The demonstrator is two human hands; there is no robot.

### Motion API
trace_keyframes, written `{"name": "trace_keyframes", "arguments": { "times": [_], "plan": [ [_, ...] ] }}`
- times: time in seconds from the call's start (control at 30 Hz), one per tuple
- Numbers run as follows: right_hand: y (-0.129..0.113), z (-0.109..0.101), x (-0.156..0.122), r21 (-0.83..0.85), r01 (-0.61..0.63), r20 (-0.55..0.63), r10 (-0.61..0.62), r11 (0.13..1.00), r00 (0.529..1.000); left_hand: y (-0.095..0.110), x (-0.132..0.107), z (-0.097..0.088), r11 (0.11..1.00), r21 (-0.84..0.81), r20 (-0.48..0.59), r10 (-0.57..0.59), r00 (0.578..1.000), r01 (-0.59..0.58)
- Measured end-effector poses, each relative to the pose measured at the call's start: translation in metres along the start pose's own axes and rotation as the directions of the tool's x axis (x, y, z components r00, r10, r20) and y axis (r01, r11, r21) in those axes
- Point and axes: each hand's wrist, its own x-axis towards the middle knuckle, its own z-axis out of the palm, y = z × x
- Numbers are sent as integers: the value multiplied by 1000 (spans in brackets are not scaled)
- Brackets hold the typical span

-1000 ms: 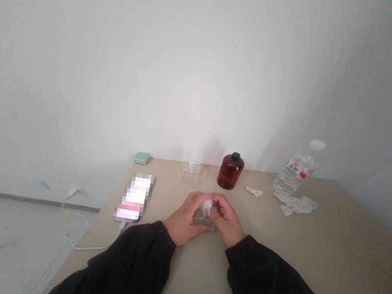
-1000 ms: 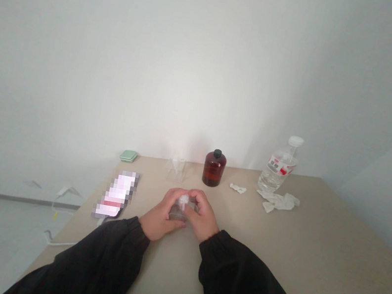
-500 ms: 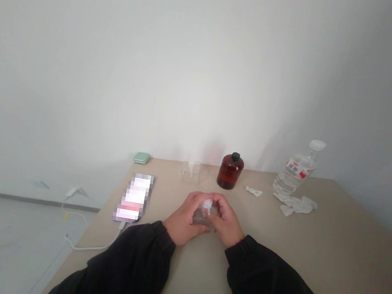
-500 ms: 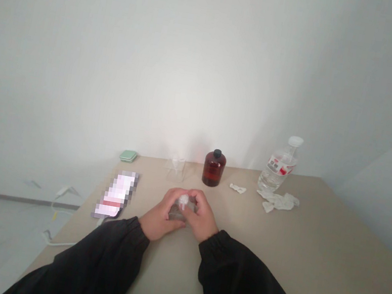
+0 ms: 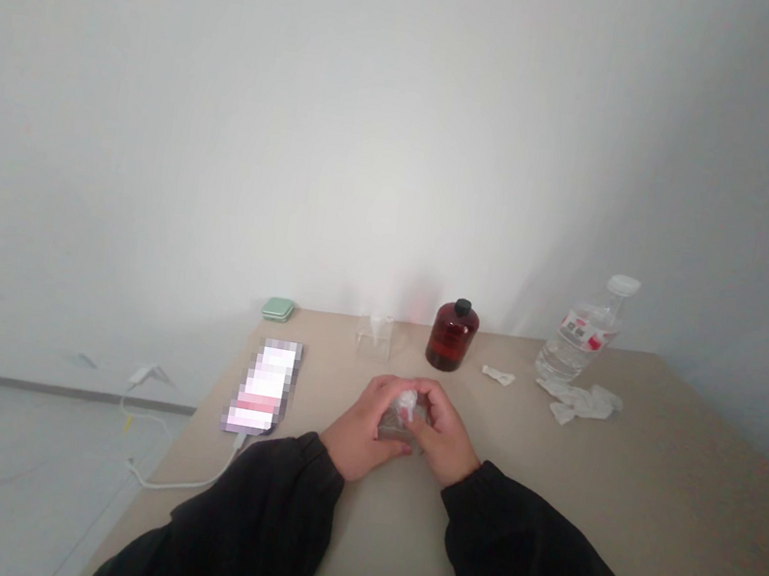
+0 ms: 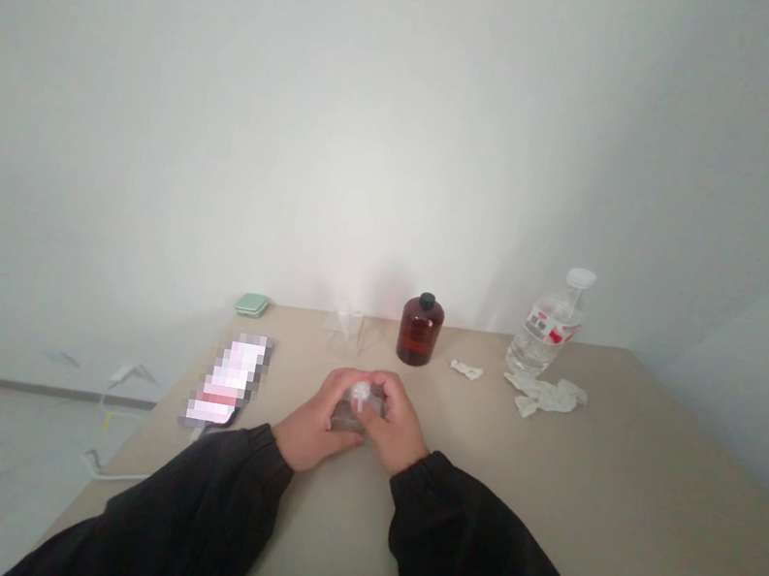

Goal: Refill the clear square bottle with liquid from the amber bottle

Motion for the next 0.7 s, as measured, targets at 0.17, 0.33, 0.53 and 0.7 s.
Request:
{"name": "trace_keyframes", "arguments": {
  "times": [0.17, 0.33, 0.53, 0.7],
  "plan": [
    [-1, -2, 0, 9, 26, -7, -26, 1000, 1000, -2, 0, 1, 1000, -3, -5, 3, 1000, -3],
    [-2, 0, 0, 20, -41, -5, 41, 999, 999, 0, 0, 0, 1000, 4, 0, -3, 1000, 3],
    [1, -1, 0, 25, 2, -3, -2, 1000, 1000, -4, -1, 1, 1000, 7, 1, 11, 1000, -11],
    [3, -2, 0, 23, 16, -8, -16, 1000, 1000, -4, -1, 0, 1000, 13, 1, 18, 1000, -18]
  ]
}}
